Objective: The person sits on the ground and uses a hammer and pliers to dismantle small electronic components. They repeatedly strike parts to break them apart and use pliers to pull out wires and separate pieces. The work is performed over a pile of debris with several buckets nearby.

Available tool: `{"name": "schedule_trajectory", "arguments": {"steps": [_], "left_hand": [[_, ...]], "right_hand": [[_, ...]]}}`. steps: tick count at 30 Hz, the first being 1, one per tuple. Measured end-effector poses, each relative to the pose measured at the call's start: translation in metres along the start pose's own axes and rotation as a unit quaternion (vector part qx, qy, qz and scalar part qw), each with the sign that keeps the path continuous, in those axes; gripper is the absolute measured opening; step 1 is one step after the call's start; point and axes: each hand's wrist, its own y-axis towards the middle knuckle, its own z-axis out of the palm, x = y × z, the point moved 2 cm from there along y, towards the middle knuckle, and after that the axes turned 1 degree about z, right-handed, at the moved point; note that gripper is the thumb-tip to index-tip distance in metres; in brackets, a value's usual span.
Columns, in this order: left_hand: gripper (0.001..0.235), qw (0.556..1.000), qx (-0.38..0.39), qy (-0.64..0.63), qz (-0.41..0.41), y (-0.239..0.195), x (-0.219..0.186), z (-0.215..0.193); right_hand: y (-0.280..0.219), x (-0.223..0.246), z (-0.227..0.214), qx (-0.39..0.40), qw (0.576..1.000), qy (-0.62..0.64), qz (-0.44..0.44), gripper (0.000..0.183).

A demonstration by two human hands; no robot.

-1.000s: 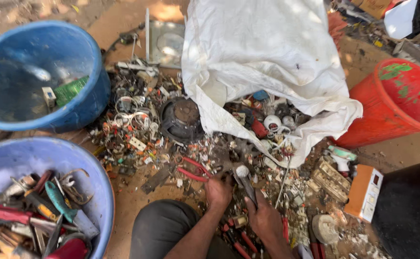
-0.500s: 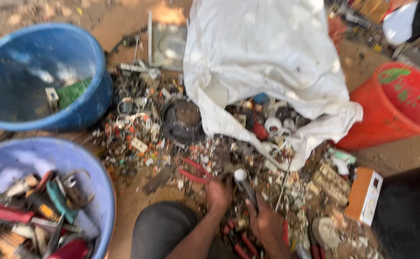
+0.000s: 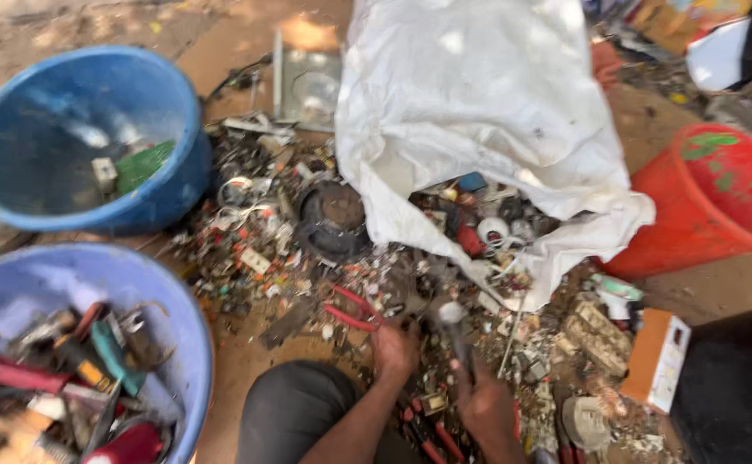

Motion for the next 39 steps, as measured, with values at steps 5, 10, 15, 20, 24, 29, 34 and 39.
{"name": "schedule_trajectory", "arguments": {"steps": [5, 10, 15, 20, 24, 29, 34, 39], "left_hand": [[0.037, 0.983, 0.114, 0.004, -0.141, -0.013, 0.001, -0.007], [0.037, 0.968, 0.153, 0.019, -0.196, -0.015, -0.011, -0.015], [0.031, 0.995, 0.061, 0.029, -0.072, -0.009, -0.007, -0.013], [0.028, 0.991, 0.101, -0.075, -0.051, -0.015, -0.004, -0.006], [0.021, 0.971, 0.168, -0.165, 0.048, -0.028, -0.016, -0.006], [0.018, 0.950, 0.257, -0.151, 0.088, -0.050, -0.021, -0.025], [0.015, 0.929, 0.360, -0.079, -0.017, -0.073, -0.023, -0.041], [0.013, 0.891, 0.383, -0.233, 0.069, -0.093, -0.029, -0.043]], "right_hand": [[-0.019, -0.004, -0.012, -0.396, 0.830, -0.009, -0.392, 0.030], [-0.008, -0.010, 0.009, -0.142, 0.954, 0.135, -0.228, 0.037], [0.005, -0.014, 0.024, -0.011, 0.984, 0.175, 0.028, 0.043], [-0.005, -0.040, 0.034, 0.127, 0.869, 0.429, 0.212, 0.035], [-0.007, -0.051, 0.047, 0.128, 0.906, 0.358, 0.184, 0.034], [-0.009, -0.043, 0.025, 0.017, 0.985, 0.171, -0.016, 0.036], [-0.027, -0.026, -0.009, 0.055, 0.787, 0.612, 0.063, 0.022], [-0.044, -0.021, -0.008, 0.044, 0.806, 0.589, 0.034, 0.020]]}}
